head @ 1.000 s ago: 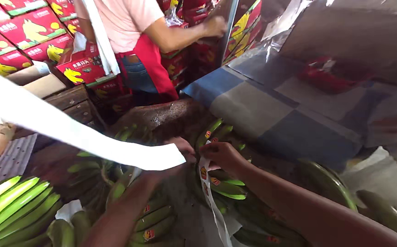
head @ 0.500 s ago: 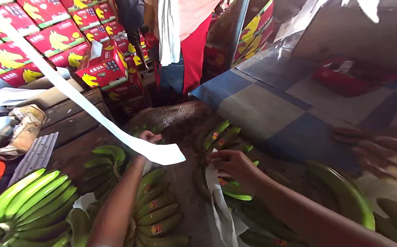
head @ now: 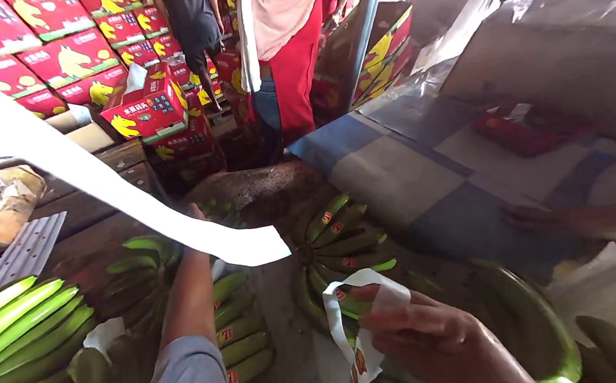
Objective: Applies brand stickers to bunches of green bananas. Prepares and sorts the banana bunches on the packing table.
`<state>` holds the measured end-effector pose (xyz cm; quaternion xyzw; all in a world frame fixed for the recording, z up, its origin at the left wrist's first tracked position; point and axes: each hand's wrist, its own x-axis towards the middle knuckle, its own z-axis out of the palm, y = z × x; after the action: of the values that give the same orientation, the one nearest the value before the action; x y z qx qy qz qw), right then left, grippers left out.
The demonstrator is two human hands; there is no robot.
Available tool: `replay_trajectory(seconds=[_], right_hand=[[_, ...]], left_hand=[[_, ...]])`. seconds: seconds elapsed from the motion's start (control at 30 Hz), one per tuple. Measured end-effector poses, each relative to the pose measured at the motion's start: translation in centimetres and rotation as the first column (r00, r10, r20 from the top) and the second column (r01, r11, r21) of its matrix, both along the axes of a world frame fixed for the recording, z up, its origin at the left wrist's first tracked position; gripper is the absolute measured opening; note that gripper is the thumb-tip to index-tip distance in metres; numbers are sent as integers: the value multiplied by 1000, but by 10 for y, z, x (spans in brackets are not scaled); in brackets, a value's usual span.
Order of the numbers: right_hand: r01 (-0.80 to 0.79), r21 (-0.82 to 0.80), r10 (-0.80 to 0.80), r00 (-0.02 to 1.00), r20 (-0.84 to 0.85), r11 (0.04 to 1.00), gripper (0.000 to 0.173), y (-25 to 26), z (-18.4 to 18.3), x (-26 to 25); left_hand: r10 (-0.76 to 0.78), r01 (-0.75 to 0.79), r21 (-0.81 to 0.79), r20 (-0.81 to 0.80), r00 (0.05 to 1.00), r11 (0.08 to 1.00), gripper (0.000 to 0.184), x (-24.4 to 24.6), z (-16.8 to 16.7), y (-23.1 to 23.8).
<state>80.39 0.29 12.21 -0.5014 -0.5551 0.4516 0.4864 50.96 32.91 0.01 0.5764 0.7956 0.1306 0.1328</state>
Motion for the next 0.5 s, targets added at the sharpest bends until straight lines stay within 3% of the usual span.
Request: replay_trajectory(seconds=[0.07, 0.13, 0.2, 0.23, 0.3, 0.33, 0.4, 0.5], right_hand=[[35, -16, -35, 999, 13, 999, 24, -4, 6, -3], [70, -8, -70, 997, 25, 998, 23, -10, 12, -7], [84, 47, -83, 996, -19, 995, 25, -20, 19, -9], [94, 83, -90, 995, -42, 992, 26, -26, 23, -9], [134, 164, -121, 989, -86, 977, 29, -41, 34, -6], [162, 211, -141, 984, -112, 964, 30, -49, 40, -4], [212, 302, -171, 973, -156, 929, 30, -69, 50, 3], [276, 418, -220, 959, -177, 866, 26, -111, 56, 20]], left_hand=[[-164, 168, -177, 36, 986, 970, 52, 11, 36, -11], [-381, 388, 7, 202, 902, 922, 48, 29, 39, -29], [-612, 576, 242, 481, 628, 781, 37, 61, 53, -80], [-681, 649, 333, 609, 406, 684, 29, 78, 70, -120], [-613, 736, 459, 786, -76, 497, 30, 103, 98, -203], [-500, 758, 468, 838, -217, 455, 35, 110, 109, -241], [-274, 805, 418, 905, -326, 421, 39, 114, 119, -300], [-161, 855, 330, 944, -289, 400, 16, 111, 126, -357]])
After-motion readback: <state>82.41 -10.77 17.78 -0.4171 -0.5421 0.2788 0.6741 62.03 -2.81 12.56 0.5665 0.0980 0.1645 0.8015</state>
